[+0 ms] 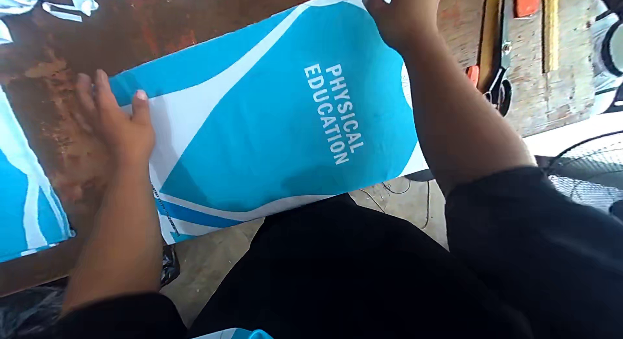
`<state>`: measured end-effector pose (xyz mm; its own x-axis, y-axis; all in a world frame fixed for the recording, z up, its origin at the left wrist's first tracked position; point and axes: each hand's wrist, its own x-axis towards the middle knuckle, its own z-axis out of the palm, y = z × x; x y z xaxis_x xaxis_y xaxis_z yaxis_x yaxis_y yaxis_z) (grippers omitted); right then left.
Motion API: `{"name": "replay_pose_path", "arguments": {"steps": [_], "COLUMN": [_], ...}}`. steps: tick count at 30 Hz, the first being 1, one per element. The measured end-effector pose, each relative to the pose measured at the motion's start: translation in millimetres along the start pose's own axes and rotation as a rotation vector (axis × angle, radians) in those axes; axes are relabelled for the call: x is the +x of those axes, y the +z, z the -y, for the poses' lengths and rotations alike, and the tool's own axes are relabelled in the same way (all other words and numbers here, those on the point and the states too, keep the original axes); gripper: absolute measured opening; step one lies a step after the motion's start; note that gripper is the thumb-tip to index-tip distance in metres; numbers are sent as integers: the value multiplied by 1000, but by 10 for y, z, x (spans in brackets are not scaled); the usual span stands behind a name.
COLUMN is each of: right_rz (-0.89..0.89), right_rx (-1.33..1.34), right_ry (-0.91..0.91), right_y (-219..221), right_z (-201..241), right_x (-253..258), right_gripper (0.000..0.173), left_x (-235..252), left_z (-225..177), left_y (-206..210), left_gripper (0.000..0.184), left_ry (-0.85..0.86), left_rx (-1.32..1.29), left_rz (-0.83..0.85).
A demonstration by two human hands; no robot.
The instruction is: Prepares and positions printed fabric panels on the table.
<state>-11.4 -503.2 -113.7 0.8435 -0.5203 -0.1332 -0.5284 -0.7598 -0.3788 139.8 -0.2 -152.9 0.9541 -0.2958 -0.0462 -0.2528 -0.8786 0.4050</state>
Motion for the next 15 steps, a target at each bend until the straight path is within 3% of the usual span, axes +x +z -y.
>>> {"name": "replay_pose_path", "arguments": {"steps": [2,3,4,6,7,8,9,11,13,15], "right_rz": [106,303,581,1110,1185,1103,909,396,1,-221], "right_rx": [318,548,728,802,779,793,872,1200,1564,1796], "right_ry": [-225,-321,-338,-181,-29,176,402,774,878,781], "right_y": [-147,-134,-11,484,791,1077,1328,1696,1780,1672], "right_z": [147,174,171,57,-65,-209,-346,-572,-739,-810], "right_x": [-721,-1221,-1736,-2558,-2828,-3030,-3175,-3265,-3172,-3075], "right_gripper": [36,27,25,31,30,30,31,35,31,27], "left_x": [-585,-972,-1362,-1977,-2194,-2375,-2543,-2785,-2856,-2810], "left_z": [-129,-123,-77,90,172,246,372,681,896,944], "left_y": [-245,-323,-365,-303,-176,-5,213,640,909,1009], "left_gripper": [52,42,37,40,37,33,34,45,48,39], "left_ry": [157,180,152,16,-91,-239,-402,-691,-855,-952], "left_rx": [-276,-452,-618,-783,-764,-699,-668,-831,-1127,-1403], "left_rz": [82,204,399,988,1196,1276,1233,978,671,390]}}
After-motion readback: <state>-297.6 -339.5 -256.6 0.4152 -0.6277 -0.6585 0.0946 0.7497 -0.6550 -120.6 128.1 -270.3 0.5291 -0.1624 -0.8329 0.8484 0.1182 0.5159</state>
